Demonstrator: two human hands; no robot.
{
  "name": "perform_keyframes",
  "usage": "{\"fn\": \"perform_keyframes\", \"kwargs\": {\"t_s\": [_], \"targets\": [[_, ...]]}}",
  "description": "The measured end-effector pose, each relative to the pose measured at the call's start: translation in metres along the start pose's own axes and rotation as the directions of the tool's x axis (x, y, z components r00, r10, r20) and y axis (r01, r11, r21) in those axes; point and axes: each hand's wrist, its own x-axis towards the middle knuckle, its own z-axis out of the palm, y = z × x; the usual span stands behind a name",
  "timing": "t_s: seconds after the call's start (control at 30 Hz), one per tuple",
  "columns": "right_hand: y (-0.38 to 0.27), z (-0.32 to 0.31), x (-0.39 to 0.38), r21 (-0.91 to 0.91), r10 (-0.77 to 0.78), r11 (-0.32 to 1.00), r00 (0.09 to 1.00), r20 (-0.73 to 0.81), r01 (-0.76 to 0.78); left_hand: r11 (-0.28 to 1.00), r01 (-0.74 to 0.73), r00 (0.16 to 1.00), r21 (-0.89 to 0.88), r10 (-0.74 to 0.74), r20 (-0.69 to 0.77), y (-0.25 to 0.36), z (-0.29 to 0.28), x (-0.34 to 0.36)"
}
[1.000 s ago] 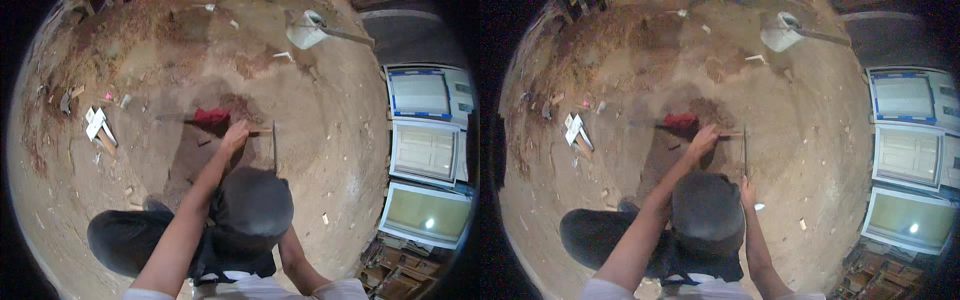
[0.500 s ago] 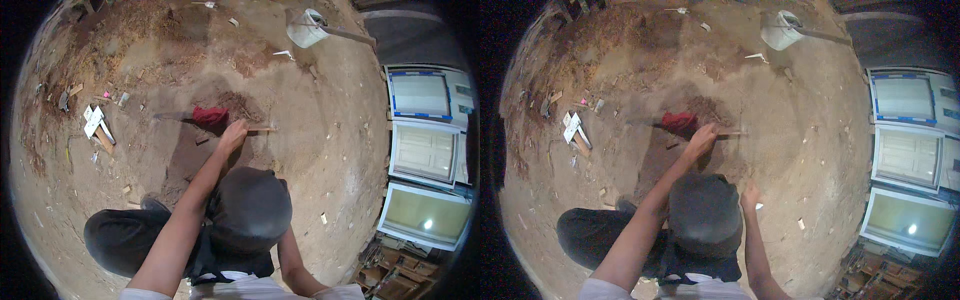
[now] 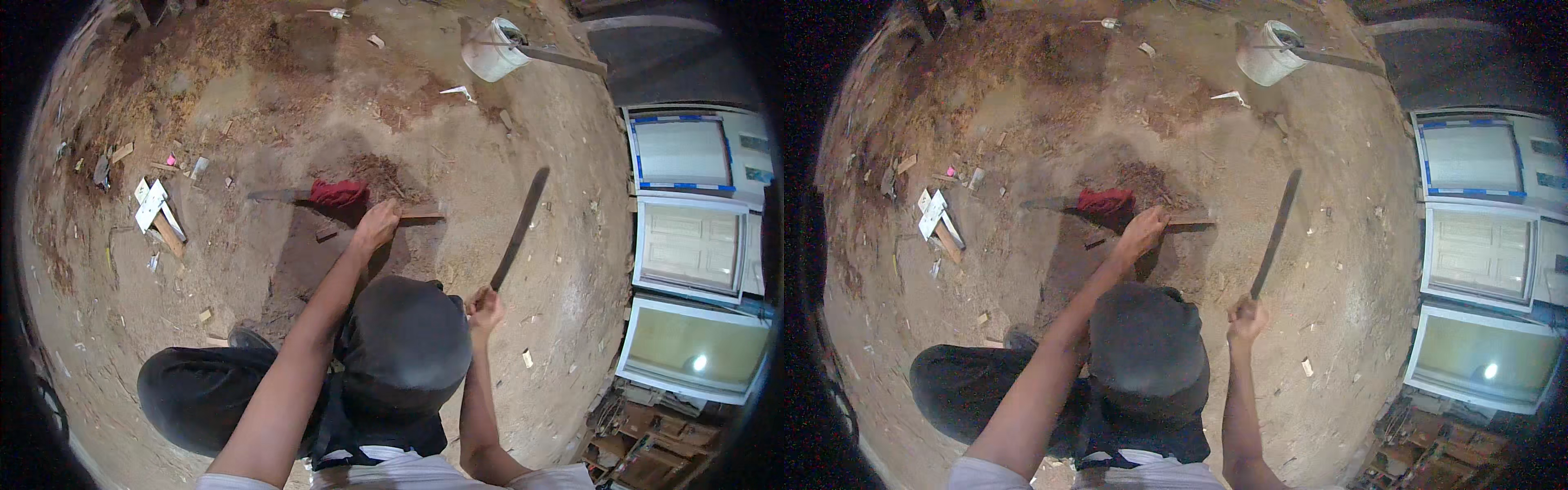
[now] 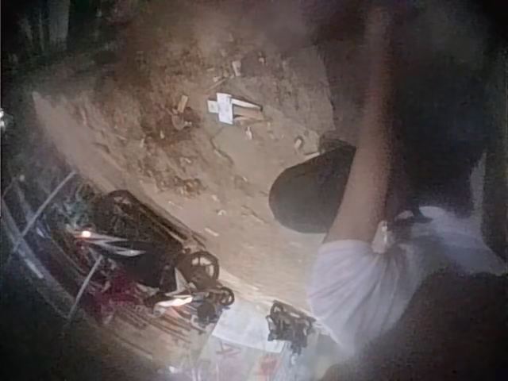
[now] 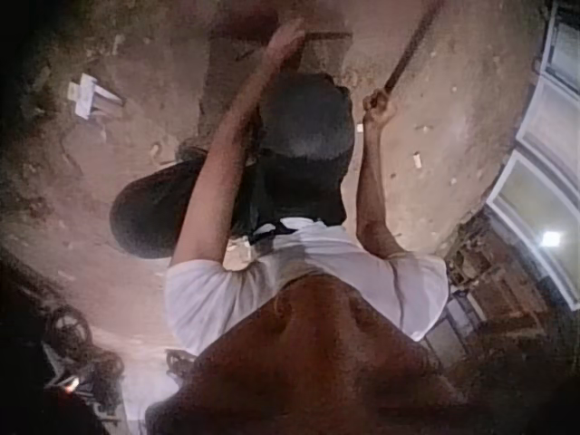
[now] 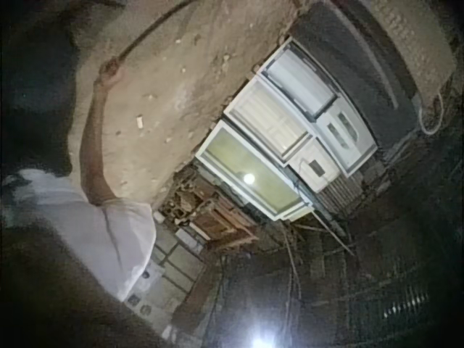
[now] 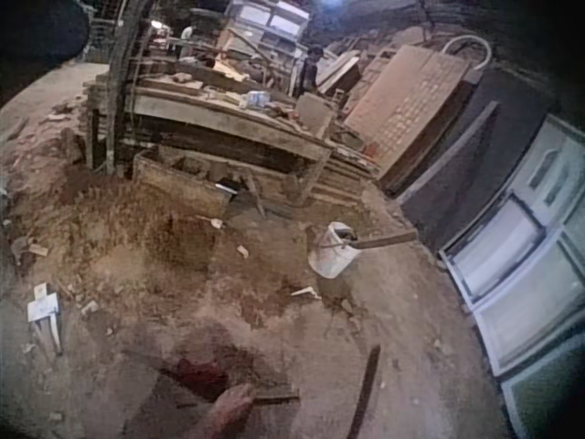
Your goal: The person carves a thin piece of wood using a knife while squatting on the dirt floor.
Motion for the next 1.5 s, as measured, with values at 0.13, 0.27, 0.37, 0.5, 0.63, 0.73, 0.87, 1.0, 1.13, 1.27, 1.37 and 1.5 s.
{"fn": "perform_keyframes", "kwargs": {"t_s": [0.13, 0.27, 0.37, 0.5, 0.63, 0.73, 0.87, 1.0, 1.13, 1.27, 1.37, 1.5], "targets": [[0.145, -0.022, -0.020, -0.672, -0.011, 0.730, 0.986, 0.169, 0.124, 0.996, 0.036, 0.997, -0.083, -0.030, 0.078, 0.018, 0.005, 0.019], [0.127, -0.005, -0.031, -0.614, 0.150, 0.788, 0.979, 0.138, -0.034, 0.992, 0.100, 0.987, -0.073, -0.090, 0.130, 0.016, 0.008, 0.011], [0.087, 0.012, -0.013, -0.322, 0.423, 0.874, 0.896, 0.135, -0.364, 0.996, 0.021, 1.000, -0.091, -0.022, -0.005, -0.010, 0.020, 0.001], [0.008, 0.005, -0.019, 0.043, 0.269, 0.962, 0.963, -0.002, -0.269, 0.998, 0.056, 0.998, -0.013, -0.056, 0.035, 0.000, 0.017, 0.001], [0.026, 0.002, -0.019, -0.110, -0.043, 0.993, 0.999, -0.021, 0.040, 0.998, 0.054, 0.997, -0.010, -0.053, 0.054, 0.000, 0.009, 0.002], [0.111, -0.020, -0.017, -0.648, 0.363, 0.725, 0.929, 0.071, -0.233, 1.000, 0.005, 0.999, -0.024, -0.004, 0.040, 0.014, 0.009, 0.015], [0.064, 0.016, -0.001, -0.560, 0.511, 0.738, 0.854, 0.099, -0.377, 1.000, 0.026, 0.997, -0.018, -0.025, 0.075, 0.007, 0.004, 0.003], [0.036, 0.005, -0.009, -0.278, 0.318, 0.919, 0.943, 0.101, -0.280, 0.995, 0.076, 0.991, -0.069, -0.068, 0.116, 0.008, 0.004, 0.004], [0.005, 0.008, -0.010, -0.151, 0.207, 0.970, 0.975, 0.085, -0.193, 0.998, 0.037, 0.995, -0.054, -0.032, 0.096, 0.007, 0.001, 0.004], [0.057, -0.005, -0.015, -0.377, 0.224, 0.910, 0.970, 0.094, -0.173, 1.000, 0.030, 0.993, -0.008, -0.029, 0.117, 0.011, -0.005, 0.002], [0.131, -0.011, -0.022, -0.454, 0.261, 0.865, 0.964, 0.044, -0.213, 0.996, 0.071, 0.991, -0.053, -0.064, 0.116, 0.008, -0.003, 0.005], [0.151, -0.022, -0.031, -0.382, 0.192, 0.907, 0.981, 0.002, -0.176, 0.998, 0.017, 0.999, -0.067, -0.015, 0.033, 0.017, -0.001, 0.011]]}}
